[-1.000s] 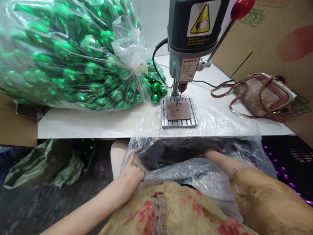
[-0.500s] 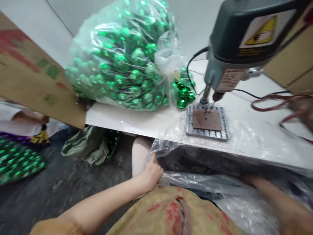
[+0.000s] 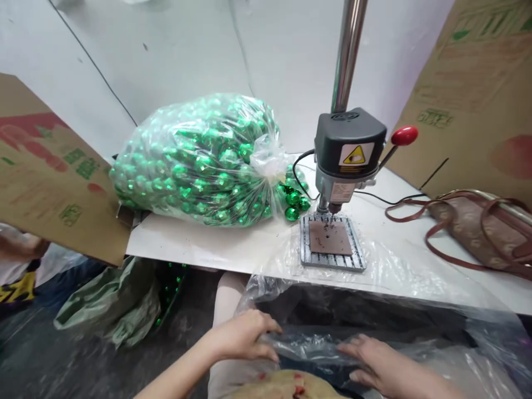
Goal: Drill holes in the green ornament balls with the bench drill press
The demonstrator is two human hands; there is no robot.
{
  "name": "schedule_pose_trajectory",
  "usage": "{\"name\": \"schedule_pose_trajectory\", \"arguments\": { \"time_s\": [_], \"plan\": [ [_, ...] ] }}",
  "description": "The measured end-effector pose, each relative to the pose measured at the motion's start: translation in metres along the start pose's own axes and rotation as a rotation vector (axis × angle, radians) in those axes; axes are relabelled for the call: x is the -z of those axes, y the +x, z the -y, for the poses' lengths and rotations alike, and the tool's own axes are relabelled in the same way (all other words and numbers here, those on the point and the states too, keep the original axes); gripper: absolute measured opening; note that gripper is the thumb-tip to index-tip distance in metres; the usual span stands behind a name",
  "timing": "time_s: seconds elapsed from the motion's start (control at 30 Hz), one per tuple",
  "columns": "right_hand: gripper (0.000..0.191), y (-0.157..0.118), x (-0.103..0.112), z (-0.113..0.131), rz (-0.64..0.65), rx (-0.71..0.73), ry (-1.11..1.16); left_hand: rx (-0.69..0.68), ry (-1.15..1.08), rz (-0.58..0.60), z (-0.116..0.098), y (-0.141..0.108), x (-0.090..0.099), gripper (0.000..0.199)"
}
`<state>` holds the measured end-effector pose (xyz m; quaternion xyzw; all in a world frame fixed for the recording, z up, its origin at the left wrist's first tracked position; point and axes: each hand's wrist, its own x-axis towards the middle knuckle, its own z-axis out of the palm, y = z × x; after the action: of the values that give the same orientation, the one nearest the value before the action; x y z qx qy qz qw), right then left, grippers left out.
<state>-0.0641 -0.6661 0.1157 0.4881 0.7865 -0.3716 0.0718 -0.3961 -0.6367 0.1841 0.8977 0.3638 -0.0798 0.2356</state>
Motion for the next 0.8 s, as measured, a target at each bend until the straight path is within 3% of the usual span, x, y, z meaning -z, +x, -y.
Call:
{"name": "schedule_pose_trajectory", "arguments": {
  "time_s": [0.07, 0.13, 0.2, 0.27, 0.37, 0.5, 0.7, 0.8],
  "plan": [
    [0.055, -0.01, 0.009, 0.005, -0.047, -0.021, 0.114, -0.059, -0.264, -0.223, -0.006, 0.009, 0.032, 0.028],
    [0.06, -0.015, 0.021, 0.009, -0.118, -0.024, 0.207, 0.035, -0.345, -0.522, -0.004, 0.037, 0.063, 0.029],
    [0.064, -0.019, 0.034, 0.014, -0.164, -0.017, 0.265, 0.157, -0.369, -0.769, 0.008, 0.081, 0.091, 0.032],
    [0.064, -0.022, 0.044, 0.019, -0.191, -0.015, 0.296, 0.322, -0.419, -0.9, 0.024, 0.132, 0.112, 0.033],
    [0.062, -0.029, 0.056, 0.021, -0.221, -0.012, 0.315, 0.487, -0.429, -0.991, 0.043, 0.196, 0.127, 0.029],
    [0.06, -0.046, 0.074, 0.014, -0.294, -0.044, 0.346, 0.499, -0.452, -1.033, 0.053, 0.235, 0.124, 0.028],
    [0.05, -0.079, 0.122, 0.01, -0.502, -0.013, 0.4, 0.432, -0.618, -1.115, 0.06, 0.239, 0.125, 0.03],
    [0.041, -0.093, 0.155, 0.006, -0.744, 0.041, 0.448, 0.268, -0.851, -1.134, 0.053, 0.223, 0.126, 0.035]
  ]
}}
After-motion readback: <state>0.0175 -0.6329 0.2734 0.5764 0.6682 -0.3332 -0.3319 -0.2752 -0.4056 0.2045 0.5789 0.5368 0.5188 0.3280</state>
